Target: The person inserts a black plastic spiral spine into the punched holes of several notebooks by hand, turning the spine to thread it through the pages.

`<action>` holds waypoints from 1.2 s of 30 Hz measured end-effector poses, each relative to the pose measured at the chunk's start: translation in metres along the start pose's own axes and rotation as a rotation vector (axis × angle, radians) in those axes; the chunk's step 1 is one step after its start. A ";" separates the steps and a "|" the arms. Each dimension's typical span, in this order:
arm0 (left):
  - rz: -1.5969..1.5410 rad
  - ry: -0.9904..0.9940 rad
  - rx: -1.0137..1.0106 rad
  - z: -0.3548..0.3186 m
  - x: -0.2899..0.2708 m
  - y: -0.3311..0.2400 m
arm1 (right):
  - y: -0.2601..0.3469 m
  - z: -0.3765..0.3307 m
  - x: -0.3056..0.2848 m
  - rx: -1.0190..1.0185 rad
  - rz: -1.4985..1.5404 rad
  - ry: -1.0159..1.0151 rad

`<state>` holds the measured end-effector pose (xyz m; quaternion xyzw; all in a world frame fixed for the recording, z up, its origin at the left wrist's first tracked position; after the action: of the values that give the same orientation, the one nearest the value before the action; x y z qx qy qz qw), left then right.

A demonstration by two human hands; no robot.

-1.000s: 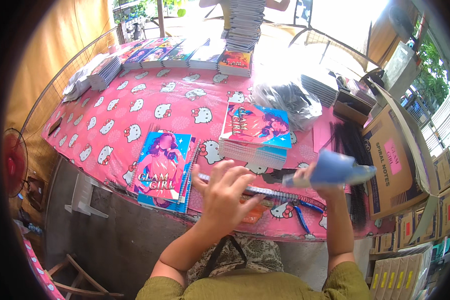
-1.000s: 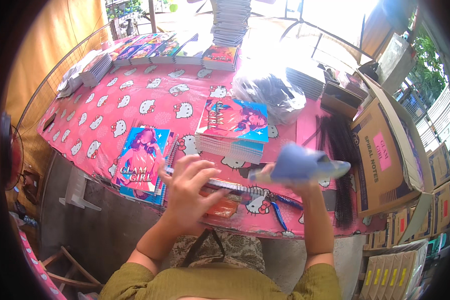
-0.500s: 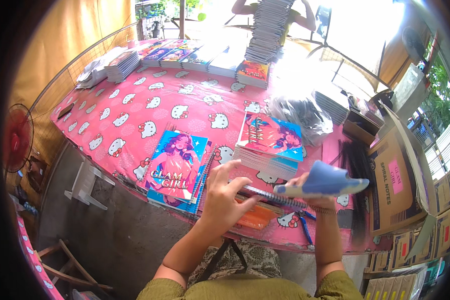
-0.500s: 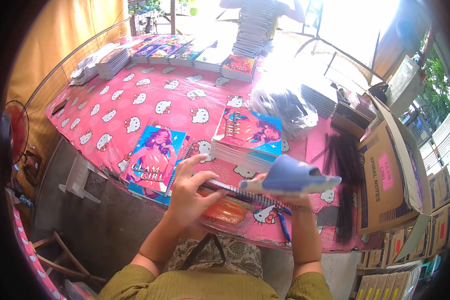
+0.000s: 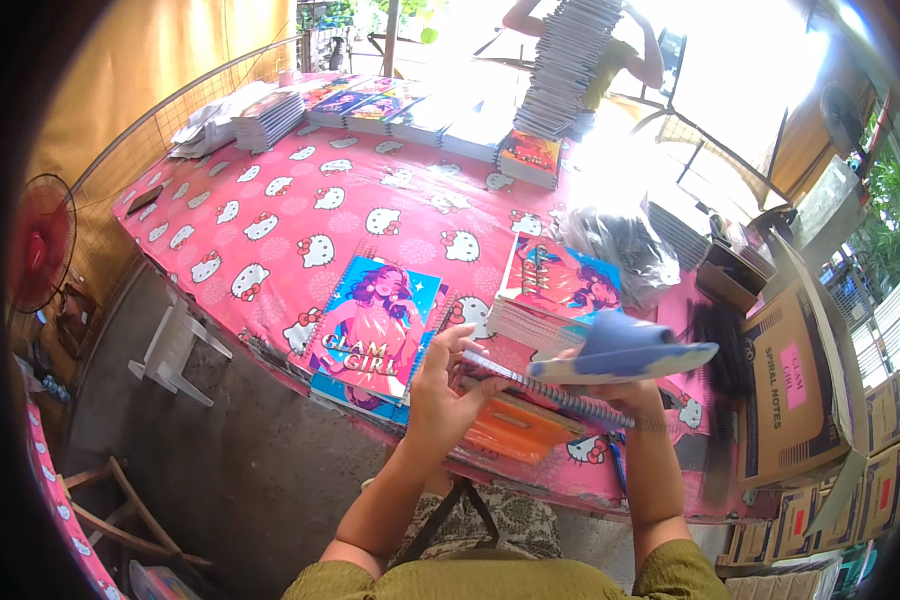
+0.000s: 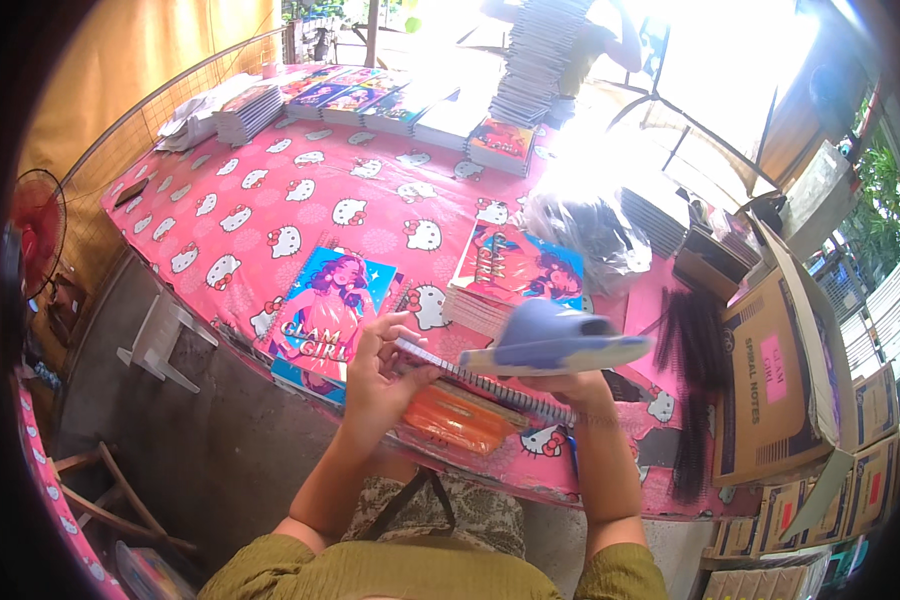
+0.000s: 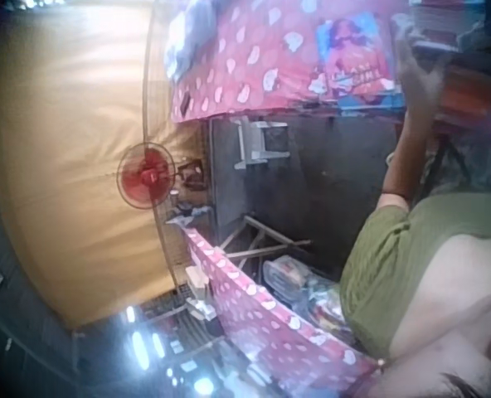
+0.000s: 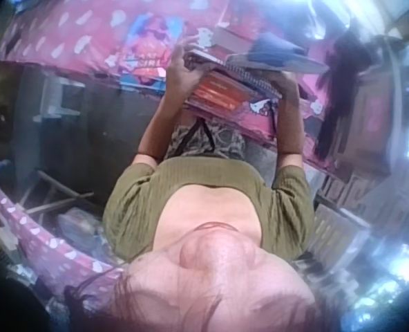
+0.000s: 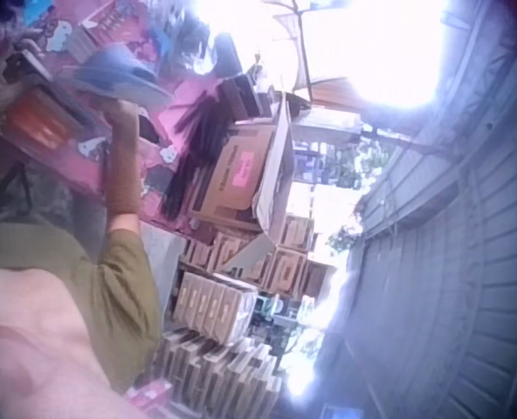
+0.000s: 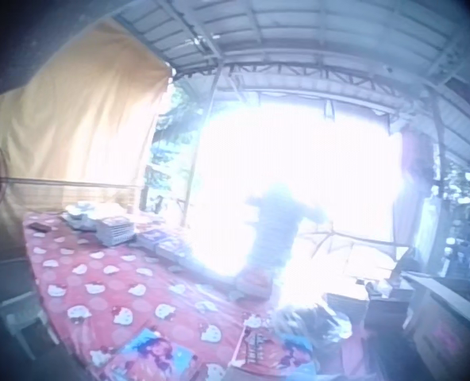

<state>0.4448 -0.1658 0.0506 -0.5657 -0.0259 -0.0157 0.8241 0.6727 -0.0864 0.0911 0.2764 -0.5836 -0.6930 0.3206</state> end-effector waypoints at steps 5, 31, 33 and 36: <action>-0.206 -0.037 0.081 -0.004 -0.003 0.009 | -0.015 0.017 -0.003 0.079 -0.455 -0.037; 0.011 -0.071 0.592 0.002 0.021 -0.135 | -0.063 -0.154 -0.035 0.620 -1.342 -0.890; 0.222 -0.159 0.747 -0.031 0.006 -0.154 | -0.046 -0.145 0.004 0.479 -1.405 -0.803; 0.510 0.127 0.774 -0.046 0.012 -0.133 | -0.059 -0.182 0.027 0.654 -1.188 -0.590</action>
<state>0.4508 -0.2562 0.1584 -0.2028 0.1604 0.1634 0.9521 0.7863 -0.2154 0.0029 0.4295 -0.5742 -0.5860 -0.3774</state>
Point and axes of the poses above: each hand's wrist, its own z-axis towards the middle knuckle, its own x-axis out of the palm, y = z × x, the point moved 1 cm from there along z, towards the middle knuckle, and after that the axes turned 12 degrees about y, right-handed, at the moved point
